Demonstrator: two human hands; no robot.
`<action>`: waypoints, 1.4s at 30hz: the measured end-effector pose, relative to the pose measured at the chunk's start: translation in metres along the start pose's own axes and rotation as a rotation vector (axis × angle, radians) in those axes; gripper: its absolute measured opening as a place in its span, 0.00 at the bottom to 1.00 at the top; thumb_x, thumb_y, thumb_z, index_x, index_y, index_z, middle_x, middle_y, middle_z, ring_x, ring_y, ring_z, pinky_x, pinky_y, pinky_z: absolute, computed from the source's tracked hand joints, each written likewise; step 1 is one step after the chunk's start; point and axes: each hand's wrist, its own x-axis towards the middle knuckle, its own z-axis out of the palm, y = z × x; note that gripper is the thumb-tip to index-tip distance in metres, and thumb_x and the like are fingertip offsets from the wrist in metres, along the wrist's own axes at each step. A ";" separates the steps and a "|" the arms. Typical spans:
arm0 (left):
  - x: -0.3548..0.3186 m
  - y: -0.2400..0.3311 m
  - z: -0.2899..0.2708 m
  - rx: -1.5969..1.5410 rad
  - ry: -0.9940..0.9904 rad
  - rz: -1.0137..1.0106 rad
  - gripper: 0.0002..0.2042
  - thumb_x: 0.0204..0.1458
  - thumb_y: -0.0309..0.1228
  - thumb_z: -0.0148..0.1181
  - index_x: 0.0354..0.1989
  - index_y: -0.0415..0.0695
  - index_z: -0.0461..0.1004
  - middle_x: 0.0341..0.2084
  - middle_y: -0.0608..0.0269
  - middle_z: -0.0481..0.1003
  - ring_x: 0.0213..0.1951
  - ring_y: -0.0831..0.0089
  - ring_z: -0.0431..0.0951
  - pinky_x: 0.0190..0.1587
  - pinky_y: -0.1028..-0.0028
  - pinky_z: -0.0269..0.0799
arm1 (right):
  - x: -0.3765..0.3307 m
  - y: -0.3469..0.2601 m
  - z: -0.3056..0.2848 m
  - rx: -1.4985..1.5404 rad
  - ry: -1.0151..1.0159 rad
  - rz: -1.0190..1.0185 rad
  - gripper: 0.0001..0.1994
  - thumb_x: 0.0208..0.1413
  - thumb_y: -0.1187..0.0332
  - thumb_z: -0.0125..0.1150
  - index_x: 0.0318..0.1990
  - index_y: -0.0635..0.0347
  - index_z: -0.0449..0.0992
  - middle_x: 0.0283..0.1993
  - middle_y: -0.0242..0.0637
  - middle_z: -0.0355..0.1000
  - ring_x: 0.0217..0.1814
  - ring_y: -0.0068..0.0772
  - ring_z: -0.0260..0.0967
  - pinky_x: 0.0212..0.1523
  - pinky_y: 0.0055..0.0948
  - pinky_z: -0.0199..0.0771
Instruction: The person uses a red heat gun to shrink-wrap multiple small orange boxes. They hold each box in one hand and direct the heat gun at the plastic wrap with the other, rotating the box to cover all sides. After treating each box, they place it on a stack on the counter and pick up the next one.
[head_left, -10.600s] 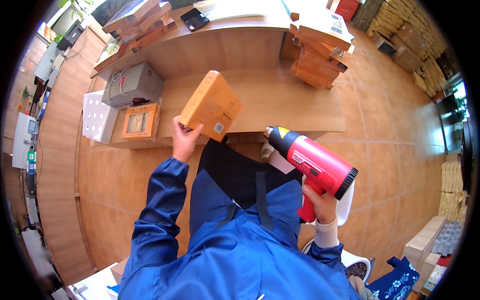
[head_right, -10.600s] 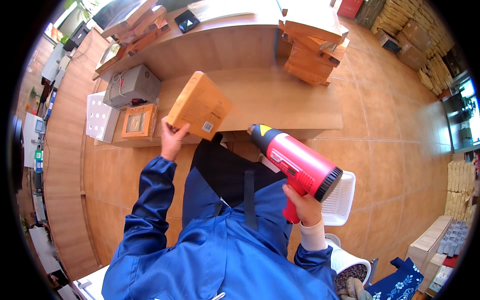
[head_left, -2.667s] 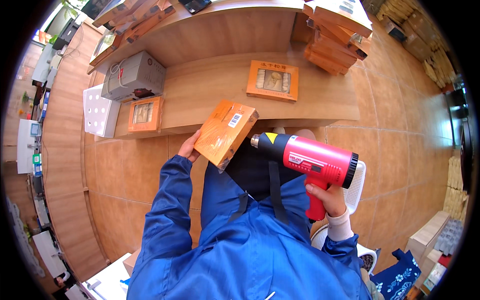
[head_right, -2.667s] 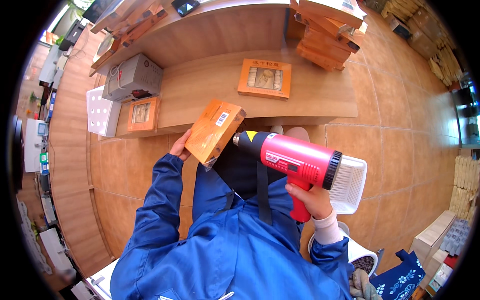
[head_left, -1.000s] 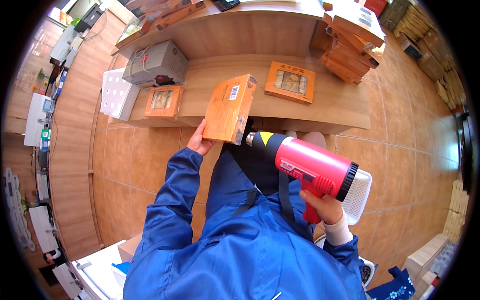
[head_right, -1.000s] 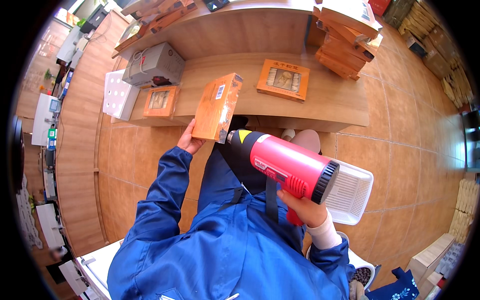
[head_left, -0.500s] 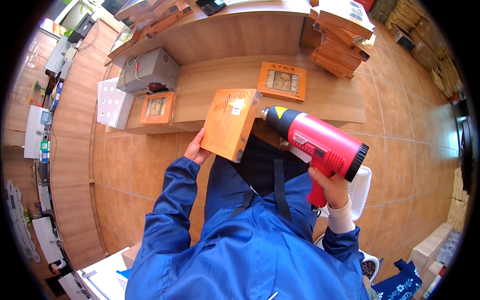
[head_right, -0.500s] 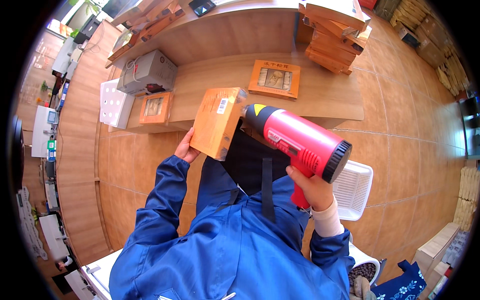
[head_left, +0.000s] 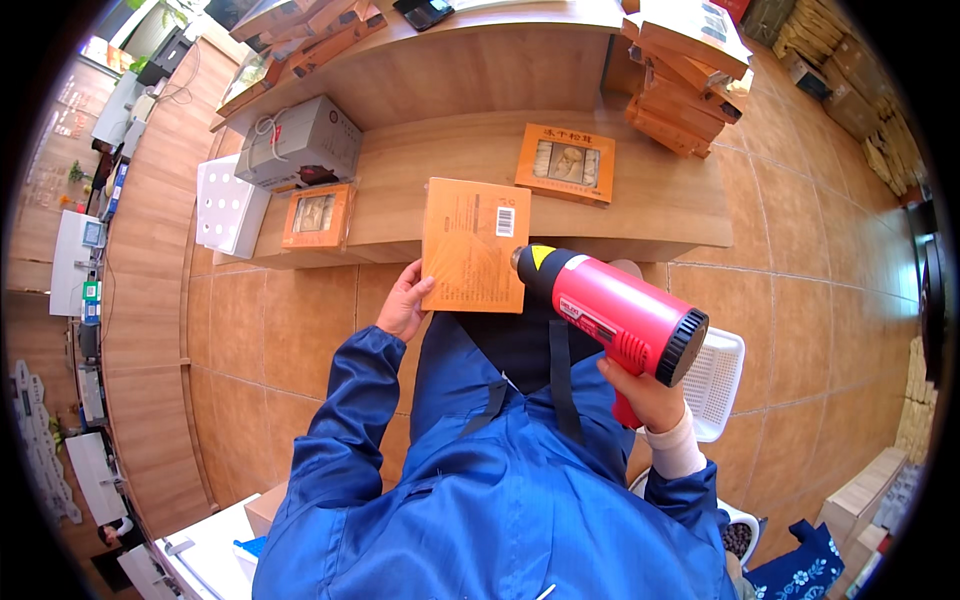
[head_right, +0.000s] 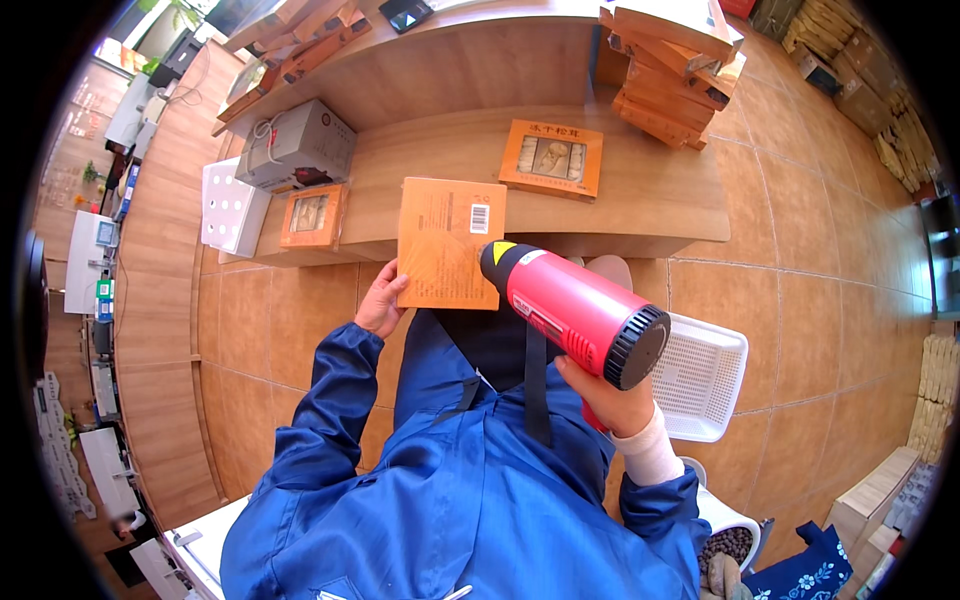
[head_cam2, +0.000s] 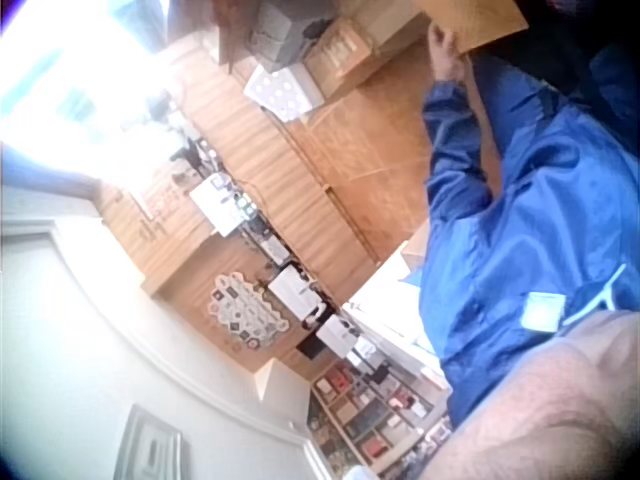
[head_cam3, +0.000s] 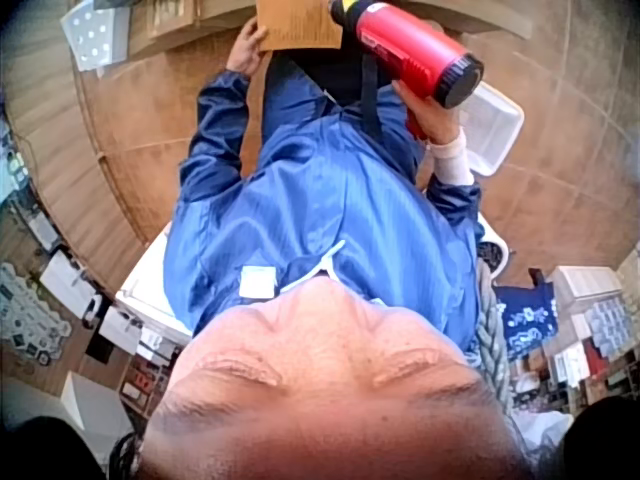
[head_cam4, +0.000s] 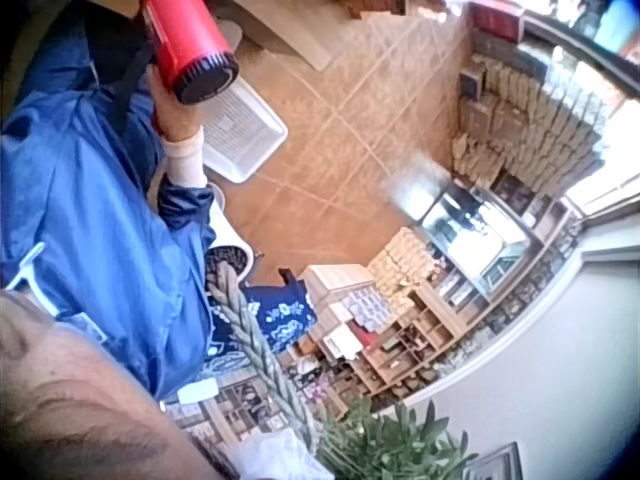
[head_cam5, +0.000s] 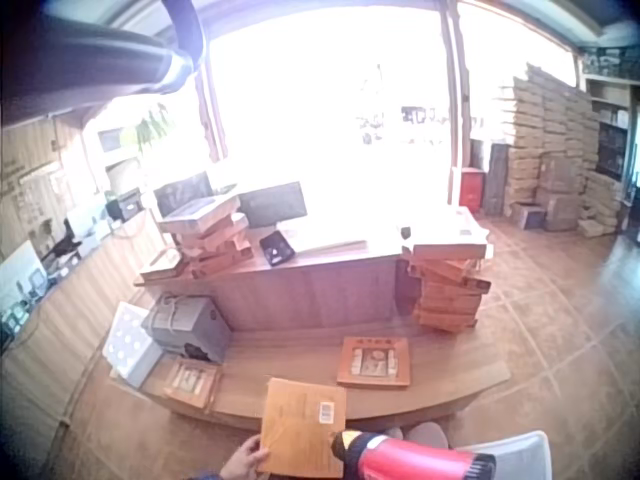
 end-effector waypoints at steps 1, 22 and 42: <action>-0.002 0.001 0.005 0.003 -0.008 -0.008 0.24 0.51 0.26 0.56 0.58 0.44 0.59 0.50 0.65 0.67 0.53 0.74 0.67 0.52 0.73 0.67 | 0.002 -0.003 0.002 0.013 0.009 -0.014 0.16 0.44 0.74 0.65 0.42 0.61 0.70 0.37 0.30 0.69 0.37 0.22 0.66 0.39 0.24 0.68; -0.015 0.002 0.008 -0.041 0.007 -0.036 0.21 0.54 0.30 0.55 0.56 0.43 0.60 0.47 0.65 0.70 0.49 0.75 0.71 0.49 0.72 0.69 | 0.013 -0.011 -0.002 0.016 0.190 -0.019 0.15 0.43 0.73 0.66 0.41 0.62 0.72 0.35 0.32 0.72 0.36 0.24 0.68 0.40 0.26 0.69; 0.004 -0.035 0.048 1.680 0.020 0.891 0.16 0.45 0.35 0.60 0.44 0.46 0.71 0.44 0.56 0.68 0.53 0.57 0.64 0.58 0.56 0.52 | -0.010 0.008 -0.020 -0.010 0.266 0.152 0.16 0.43 0.71 0.67 0.41 0.63 0.71 0.35 0.33 0.70 0.35 0.24 0.67 0.38 0.26 0.69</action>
